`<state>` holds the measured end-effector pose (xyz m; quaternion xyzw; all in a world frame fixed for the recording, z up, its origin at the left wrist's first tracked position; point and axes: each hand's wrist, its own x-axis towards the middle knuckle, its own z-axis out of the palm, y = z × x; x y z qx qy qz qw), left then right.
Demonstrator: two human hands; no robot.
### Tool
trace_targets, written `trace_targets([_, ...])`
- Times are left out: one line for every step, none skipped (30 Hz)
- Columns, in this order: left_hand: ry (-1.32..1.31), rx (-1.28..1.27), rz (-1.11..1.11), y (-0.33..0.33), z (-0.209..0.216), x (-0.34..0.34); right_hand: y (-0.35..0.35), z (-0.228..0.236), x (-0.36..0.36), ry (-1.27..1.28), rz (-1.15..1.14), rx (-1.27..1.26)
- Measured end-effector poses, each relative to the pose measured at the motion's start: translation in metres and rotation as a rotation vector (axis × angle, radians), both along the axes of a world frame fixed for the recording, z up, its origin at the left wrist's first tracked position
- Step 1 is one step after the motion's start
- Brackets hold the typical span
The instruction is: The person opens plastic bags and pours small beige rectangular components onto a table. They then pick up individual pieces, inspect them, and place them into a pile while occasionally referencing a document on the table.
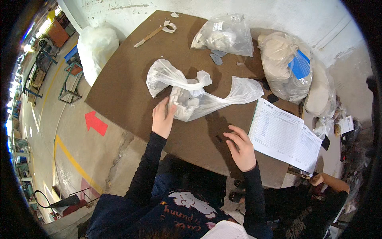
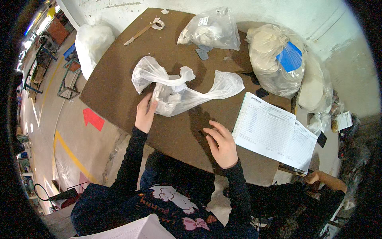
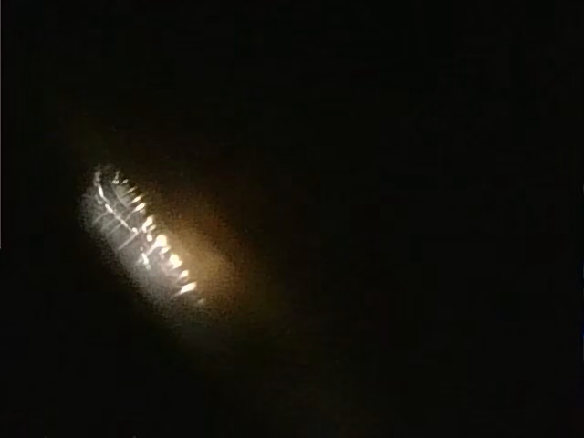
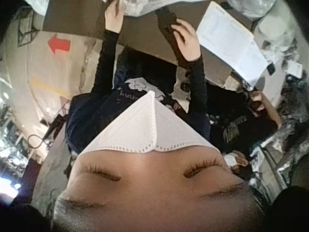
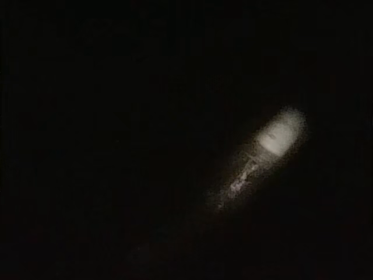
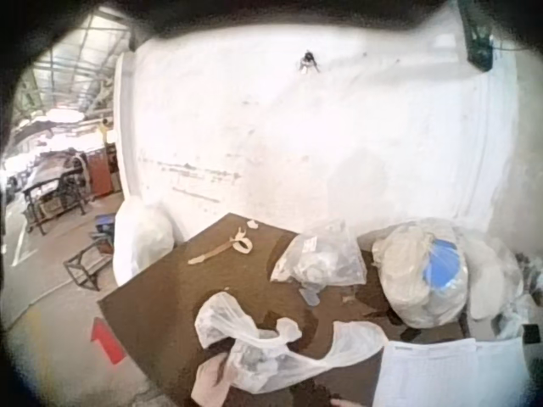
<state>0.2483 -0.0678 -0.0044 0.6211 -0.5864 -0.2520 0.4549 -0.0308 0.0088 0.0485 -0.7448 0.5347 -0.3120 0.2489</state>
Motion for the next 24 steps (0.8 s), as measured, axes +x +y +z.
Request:
trace_targets([-0.039,0.089,-0.061,0.002,-0.006,0.005,-0.001,0.0,0.002,-0.024,0.005,0.002])
trace_targets([-0.075,0.177,-0.125,0.003,-0.006,0.006,-0.002,0.001,0.004,-0.043,0.007,0.003])
trace_targets([-0.024,0.157,-0.165,0.003,-0.006,0.005,-0.004,0.003,0.006,-0.039,0.007,-0.007])
trace_targets([0.028,0.137,-0.206,0.005,-0.005,0.0,-0.006,0.006,0.008,-0.035,0.006,-0.017])
trace_targets([0.084,0.116,-0.248,0.007,-0.003,-0.007,-0.007,0.008,0.008,-0.026,0.005,-0.028])
trace_targets([0.14,0.096,-0.29,0.007,0.0,-0.014,-0.007,0.008,0.008,-0.043,0.002,-0.024])
trace_targets([0.183,0.124,-0.297,0.006,0.005,-0.018,-0.007,0.007,0.008,-0.06,-0.002,-0.02])
trace_targets([0.303,0.206,-0.259,0.003,0.005,-0.02,-0.007,0.007,0.008,-0.079,-0.001,-0.013])
trace_targets([0.424,0.288,-0.219,-0.003,0.005,-0.022,-0.006,0.008,0.008,-0.078,-0.004,-0.014])
trace_targets([0.544,0.371,-0.179,-0.01,0.006,-0.024,-0.006,0.01,0.007,-0.077,-0.007,-0.015])
trace_targets([0.374,0.226,-0.156,-0.019,-0.018,-0.019,-0.005,0.011,0.01,-0.083,0.003,-0.013])
trace_targets([0.293,0.237,-0.186,-0.025,-0.015,-0.023,-0.004,0.009,0.007,-0.068,-0.002,-0.021])
trace_targets([0.211,0.247,-0.216,-0.03,-0.01,-0.027,-0.001,0.004,0.003,-0.053,-0.007,-0.029])
trace_targets([0.121,0.252,-0.241,-0.033,-0.006,-0.028,0.001,0.002,0.002,-0.046,-0.007,-0.041])
trace_targets([0.132,0.148,-0.252,-0.036,-0.01,-0.031,0.004,0.002,0.001,-0.054,-0.022,0.005])
trace_targets([0.145,0.166,-0.3,-0.039,-0.009,-0.033,0.007,0.002,0.001,-0.063,-0.038,0.052])
trace_targets([0.153,0.188,-0.347,-0.04,-0.004,-0.033,0.011,0.0,0.0,-0.077,-0.054,0.103])
trace_targets([0.161,0.211,-0.394,-0.04,-0.001,-0.035,0.015,-0.003,-0.001,-0.104,-0.067,0.123])
trace_targets([0.234,0.209,-0.41,-0.04,-0.002,-0.037,0.019,-0.008,-0.002,-0.131,-0.079,0.143])
trace_targets([0.221,0.205,-0.42,-0.04,0.004,-0.041,0.023,-0.013,-0.004,-0.155,-0.097,0.163])
trace_targets([0.207,0.2,-0.429,-0.041,0.012,-0.044,0.026,-0.021,-0.006,-0.136,-0.103,0.146])
trace_targets([0.193,0.196,-0.438,-0.042,0.02,-0.046,0.029,-0.03,-0.008,-0.116,-0.109,0.131])
trace_targets([0.228,0.201,-0.464,-0.045,0.026,-0.051,0.032,-0.032,-0.011,-0.093,-0.121,0.112])
trace_targets([0.262,0.206,-0.49,-0.047,0.032,-0.056,0.035,-0.032,-0.013,-0.094,-0.137,0.103])
